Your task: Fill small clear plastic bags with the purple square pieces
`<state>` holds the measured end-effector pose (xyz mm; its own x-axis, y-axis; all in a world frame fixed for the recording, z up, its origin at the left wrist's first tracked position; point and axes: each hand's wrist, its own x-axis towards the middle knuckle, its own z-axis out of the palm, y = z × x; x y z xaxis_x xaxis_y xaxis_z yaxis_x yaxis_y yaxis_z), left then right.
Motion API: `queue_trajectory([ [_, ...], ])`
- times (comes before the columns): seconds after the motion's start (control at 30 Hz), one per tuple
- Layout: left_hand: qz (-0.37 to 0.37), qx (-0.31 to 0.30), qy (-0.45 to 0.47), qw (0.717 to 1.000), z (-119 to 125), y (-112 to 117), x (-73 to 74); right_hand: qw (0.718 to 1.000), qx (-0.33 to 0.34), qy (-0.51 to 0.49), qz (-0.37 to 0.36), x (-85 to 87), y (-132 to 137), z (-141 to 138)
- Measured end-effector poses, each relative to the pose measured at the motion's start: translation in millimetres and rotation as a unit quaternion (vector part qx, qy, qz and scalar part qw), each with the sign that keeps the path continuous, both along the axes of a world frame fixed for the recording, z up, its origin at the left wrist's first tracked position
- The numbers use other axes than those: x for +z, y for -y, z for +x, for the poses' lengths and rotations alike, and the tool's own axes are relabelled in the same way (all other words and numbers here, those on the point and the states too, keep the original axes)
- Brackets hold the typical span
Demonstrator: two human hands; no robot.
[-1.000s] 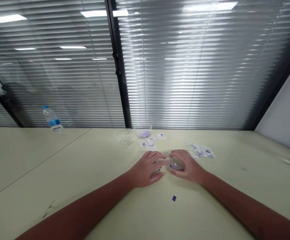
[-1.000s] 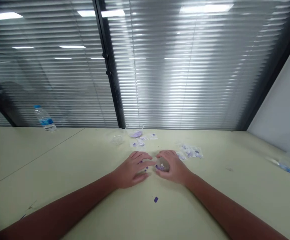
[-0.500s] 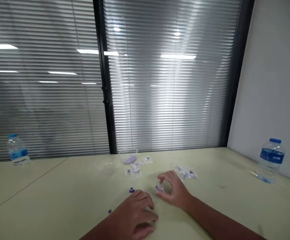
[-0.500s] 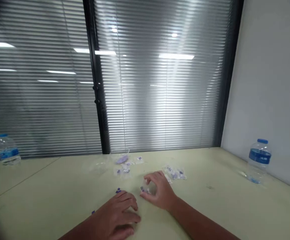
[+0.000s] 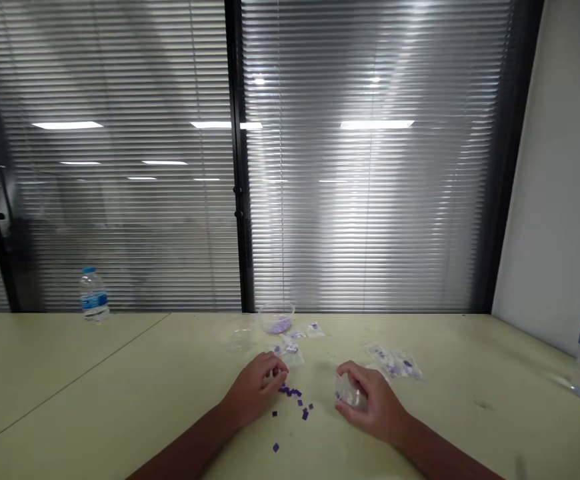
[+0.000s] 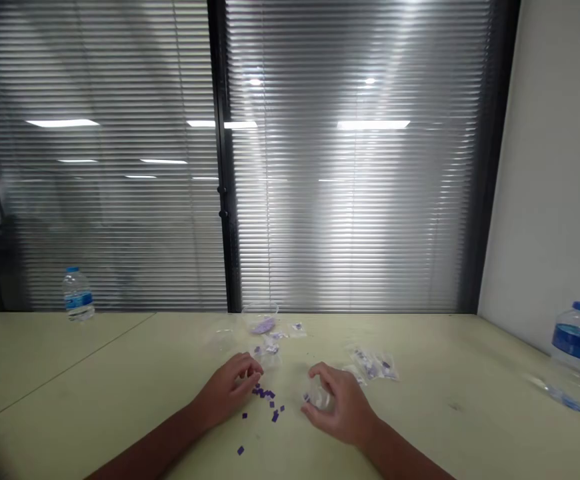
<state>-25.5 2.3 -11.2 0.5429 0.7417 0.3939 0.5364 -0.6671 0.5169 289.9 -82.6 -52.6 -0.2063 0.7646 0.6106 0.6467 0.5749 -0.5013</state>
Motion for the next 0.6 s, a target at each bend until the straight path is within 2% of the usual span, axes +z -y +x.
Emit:
queue_trajectory([
  [0.07, -0.064, 0.012, 0.054, 0.996, 3, -2, -4.1, 1.0, 0.0, 0.002, 0.0, -0.2, 0, 0],
  [0.17, -0.146, 0.035, 0.162, 0.975, 16, -3, -7.4, 1.0, 0.007, -0.006, -0.013, -1.2, 0, 0],
  [0.23, -0.16, 0.029, 0.2, 0.966, 22, -2, -1.9, 1.0, 0.014, -0.014, -0.023, -1.9, -1, 0],
  [0.3, -0.161, 0.02, 0.208, 0.964, 19, -2, 12.3, 0.999, 0.018, -0.02, -0.027, -1.9, -2, 1],
  [0.4, -0.173, -0.048, 0.124, 0.976, -6, -2, 42.4, 0.999, 0.023, -0.027, -0.034, 0.0, -1, -1],
  [0.47, -0.185, -0.091, -0.047, 0.977, -32, -4, 58.7, 0.998, 0.03, -0.033, -0.05, 1.9, 0, -3],
  [0.53, -0.143, -0.099, -0.121, 0.977, -56, -6, 65.3, 0.997, 0.034, -0.04, -0.064, 3.5, 0, -5],
  [0.6, -0.099, -0.104, -0.173, 0.974, -73, -6, 59.6, 0.997, 0.033, -0.041, -0.061, 4.7, 1, -7],
])
